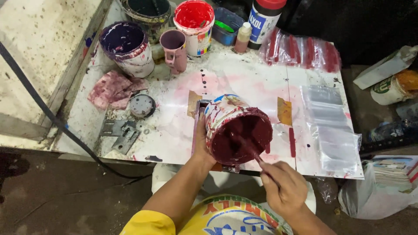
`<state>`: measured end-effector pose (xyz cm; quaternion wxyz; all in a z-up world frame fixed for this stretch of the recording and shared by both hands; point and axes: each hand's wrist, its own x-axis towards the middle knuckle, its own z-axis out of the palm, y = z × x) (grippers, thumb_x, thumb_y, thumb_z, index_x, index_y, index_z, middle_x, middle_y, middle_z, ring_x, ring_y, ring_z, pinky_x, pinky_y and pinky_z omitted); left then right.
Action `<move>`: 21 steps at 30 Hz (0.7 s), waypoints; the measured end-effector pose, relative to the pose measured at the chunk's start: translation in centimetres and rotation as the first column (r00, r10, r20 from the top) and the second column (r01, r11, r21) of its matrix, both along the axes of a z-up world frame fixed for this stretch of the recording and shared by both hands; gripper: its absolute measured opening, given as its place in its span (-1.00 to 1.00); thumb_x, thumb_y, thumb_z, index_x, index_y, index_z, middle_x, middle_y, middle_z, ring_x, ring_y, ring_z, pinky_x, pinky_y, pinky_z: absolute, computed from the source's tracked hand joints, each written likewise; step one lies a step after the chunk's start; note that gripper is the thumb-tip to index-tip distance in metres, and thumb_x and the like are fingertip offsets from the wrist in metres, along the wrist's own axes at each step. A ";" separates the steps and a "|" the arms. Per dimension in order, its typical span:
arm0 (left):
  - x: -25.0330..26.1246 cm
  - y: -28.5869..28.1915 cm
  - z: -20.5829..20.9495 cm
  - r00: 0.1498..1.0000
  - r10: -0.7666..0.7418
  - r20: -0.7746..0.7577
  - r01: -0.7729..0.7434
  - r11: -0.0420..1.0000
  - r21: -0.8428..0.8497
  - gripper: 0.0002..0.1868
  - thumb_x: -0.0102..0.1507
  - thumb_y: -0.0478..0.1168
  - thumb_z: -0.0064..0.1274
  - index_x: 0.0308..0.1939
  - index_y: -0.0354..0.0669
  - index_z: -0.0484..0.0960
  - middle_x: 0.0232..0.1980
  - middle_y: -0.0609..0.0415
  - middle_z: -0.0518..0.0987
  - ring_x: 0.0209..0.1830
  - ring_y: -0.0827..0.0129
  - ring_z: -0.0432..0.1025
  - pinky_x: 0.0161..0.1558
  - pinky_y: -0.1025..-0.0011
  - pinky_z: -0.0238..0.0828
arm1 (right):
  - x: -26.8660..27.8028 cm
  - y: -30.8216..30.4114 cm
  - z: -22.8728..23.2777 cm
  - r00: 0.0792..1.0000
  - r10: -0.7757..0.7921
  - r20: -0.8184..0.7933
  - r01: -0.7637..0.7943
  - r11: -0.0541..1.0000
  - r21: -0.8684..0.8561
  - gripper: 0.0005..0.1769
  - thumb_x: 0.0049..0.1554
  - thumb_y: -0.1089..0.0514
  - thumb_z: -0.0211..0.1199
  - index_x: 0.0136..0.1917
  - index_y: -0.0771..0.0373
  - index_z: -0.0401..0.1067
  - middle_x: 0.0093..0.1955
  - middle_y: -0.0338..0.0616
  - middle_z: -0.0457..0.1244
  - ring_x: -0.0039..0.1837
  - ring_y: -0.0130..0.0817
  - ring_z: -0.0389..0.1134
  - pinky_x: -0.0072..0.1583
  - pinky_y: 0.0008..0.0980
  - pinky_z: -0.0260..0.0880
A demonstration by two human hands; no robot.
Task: The person uses a small orange tool to spread and smooth red paint inside a rectangular metal tray. They then pick up a white bucket containing red paint and use a stick to stir the contents thoroughly.
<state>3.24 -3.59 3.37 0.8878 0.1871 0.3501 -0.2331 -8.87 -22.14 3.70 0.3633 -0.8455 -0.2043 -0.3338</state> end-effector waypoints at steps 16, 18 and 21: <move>-0.2 0.7 -2.4 0.994 -0.003 0.107 0.011 0.997 -0.076 -0.15 -0.08 0.36 0.17 0.20 0.05 0.61 0.09 -0.05 0.62 0.10 0.05 0.47 0.15 0.04 0.42 | 0.0 0.1 -0.9 0.981 0.109 -0.159 -0.105 0.994 0.033 -0.75 0.23 0.15 0.11 0.00 0.35 0.52 -0.34 -0.10 0.28 -0.40 -0.35 0.25 -0.32 -0.41 0.18; -0.2 0.9 -2.7 0.991 0.002 0.137 0.008 0.997 -0.072 -0.13 -0.08 0.35 0.17 0.23 0.04 0.59 0.09 -0.05 0.62 0.08 0.05 0.48 0.13 0.04 0.44 | 0.6 -0.7 -1.5 1.000 0.020 -0.014 -0.020 1.000 0.005 -0.77 0.20 0.16 0.19 0.04 0.33 0.53 -0.34 -0.08 0.29 -0.39 -0.40 0.24 -0.39 -0.51 0.14; 0.2 1.2 -2.9 0.982 -0.011 0.191 0.036 0.991 -0.128 -0.05 -0.11 0.37 0.19 0.30 0.05 0.55 0.16 -0.02 0.60 0.14 0.06 0.47 0.22 0.02 0.40 | 0.5 -1.6 -1.3 0.997 -0.056 0.053 0.059 0.996 -0.063 -0.72 0.23 0.14 0.16 0.08 0.37 0.52 -0.22 0.04 0.30 -0.32 -0.27 0.26 -0.28 -0.41 0.24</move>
